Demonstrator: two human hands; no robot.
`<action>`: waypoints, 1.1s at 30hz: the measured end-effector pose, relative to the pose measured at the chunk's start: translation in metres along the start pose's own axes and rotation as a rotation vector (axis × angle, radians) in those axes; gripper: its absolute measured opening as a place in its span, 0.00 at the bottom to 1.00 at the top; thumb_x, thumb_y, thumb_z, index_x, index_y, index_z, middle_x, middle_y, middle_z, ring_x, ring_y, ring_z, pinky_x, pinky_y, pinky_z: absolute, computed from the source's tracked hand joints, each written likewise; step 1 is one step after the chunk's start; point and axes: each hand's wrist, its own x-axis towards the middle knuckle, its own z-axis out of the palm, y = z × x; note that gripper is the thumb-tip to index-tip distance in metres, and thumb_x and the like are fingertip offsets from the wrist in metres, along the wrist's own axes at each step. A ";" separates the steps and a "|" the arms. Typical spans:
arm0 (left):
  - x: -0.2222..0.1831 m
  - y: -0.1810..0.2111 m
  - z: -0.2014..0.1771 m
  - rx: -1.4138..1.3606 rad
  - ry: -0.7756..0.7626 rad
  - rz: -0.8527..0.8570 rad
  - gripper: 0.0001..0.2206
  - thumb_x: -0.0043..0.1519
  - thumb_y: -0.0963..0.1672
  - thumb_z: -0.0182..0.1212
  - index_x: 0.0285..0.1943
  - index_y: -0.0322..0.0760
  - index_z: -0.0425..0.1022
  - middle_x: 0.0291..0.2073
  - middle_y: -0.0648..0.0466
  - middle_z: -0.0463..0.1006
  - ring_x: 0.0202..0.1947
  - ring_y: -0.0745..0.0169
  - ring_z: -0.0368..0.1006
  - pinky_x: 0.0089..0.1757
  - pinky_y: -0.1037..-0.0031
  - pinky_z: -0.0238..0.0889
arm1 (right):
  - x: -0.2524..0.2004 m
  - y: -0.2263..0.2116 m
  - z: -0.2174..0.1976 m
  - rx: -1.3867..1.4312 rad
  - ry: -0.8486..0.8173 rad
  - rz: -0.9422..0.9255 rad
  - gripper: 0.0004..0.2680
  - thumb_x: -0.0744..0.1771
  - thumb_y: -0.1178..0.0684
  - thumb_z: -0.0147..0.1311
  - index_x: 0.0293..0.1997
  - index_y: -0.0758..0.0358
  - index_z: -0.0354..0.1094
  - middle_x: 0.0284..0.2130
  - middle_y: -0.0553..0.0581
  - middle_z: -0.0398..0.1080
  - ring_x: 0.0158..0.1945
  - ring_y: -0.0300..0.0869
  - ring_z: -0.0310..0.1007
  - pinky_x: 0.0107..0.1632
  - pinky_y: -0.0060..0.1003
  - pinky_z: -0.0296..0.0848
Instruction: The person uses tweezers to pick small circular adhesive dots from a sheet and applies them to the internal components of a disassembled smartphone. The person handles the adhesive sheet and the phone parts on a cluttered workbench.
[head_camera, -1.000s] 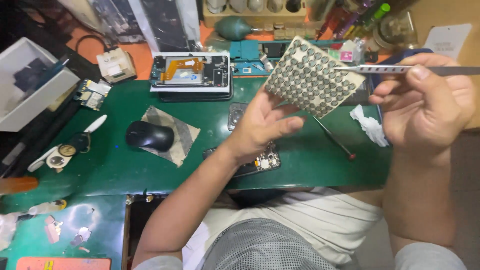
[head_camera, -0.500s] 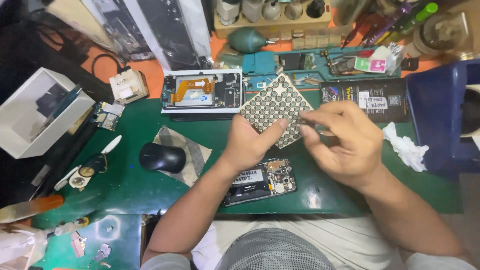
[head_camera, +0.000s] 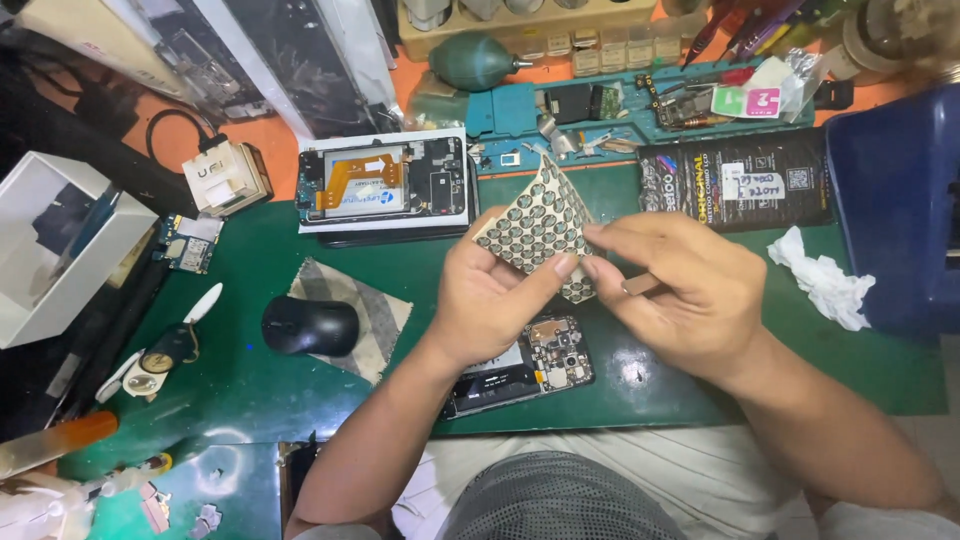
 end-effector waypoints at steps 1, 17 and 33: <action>0.000 -0.004 0.000 -0.001 -0.003 -0.002 0.07 0.52 0.40 0.57 0.37 0.35 0.66 0.31 0.54 0.72 0.33 0.71 0.68 0.38 0.82 0.64 | 0.000 0.001 0.000 -0.002 0.001 0.003 0.06 0.60 0.63 0.52 0.36 0.73 0.66 0.31 0.66 0.66 0.26 0.37 0.66 0.24 0.23 0.73; -0.003 -0.023 0.004 -0.212 0.000 0.120 0.06 0.53 0.36 0.56 0.37 0.32 0.66 0.30 0.54 0.71 0.33 0.72 0.67 0.38 0.83 0.64 | -0.007 0.012 0.006 0.100 -0.023 0.131 0.04 0.60 0.62 0.53 0.34 0.70 0.67 0.29 0.62 0.69 0.24 0.36 0.64 0.22 0.21 0.60; -0.004 -0.011 0.009 -0.127 0.064 0.103 0.12 0.48 0.35 0.58 0.38 0.35 0.64 0.16 0.52 0.68 0.09 0.70 0.59 0.11 0.79 0.55 | -0.007 0.012 0.003 0.135 -0.062 0.274 0.01 0.60 0.62 0.52 0.28 0.67 0.68 0.25 0.55 0.70 0.21 0.32 0.63 0.24 0.21 0.61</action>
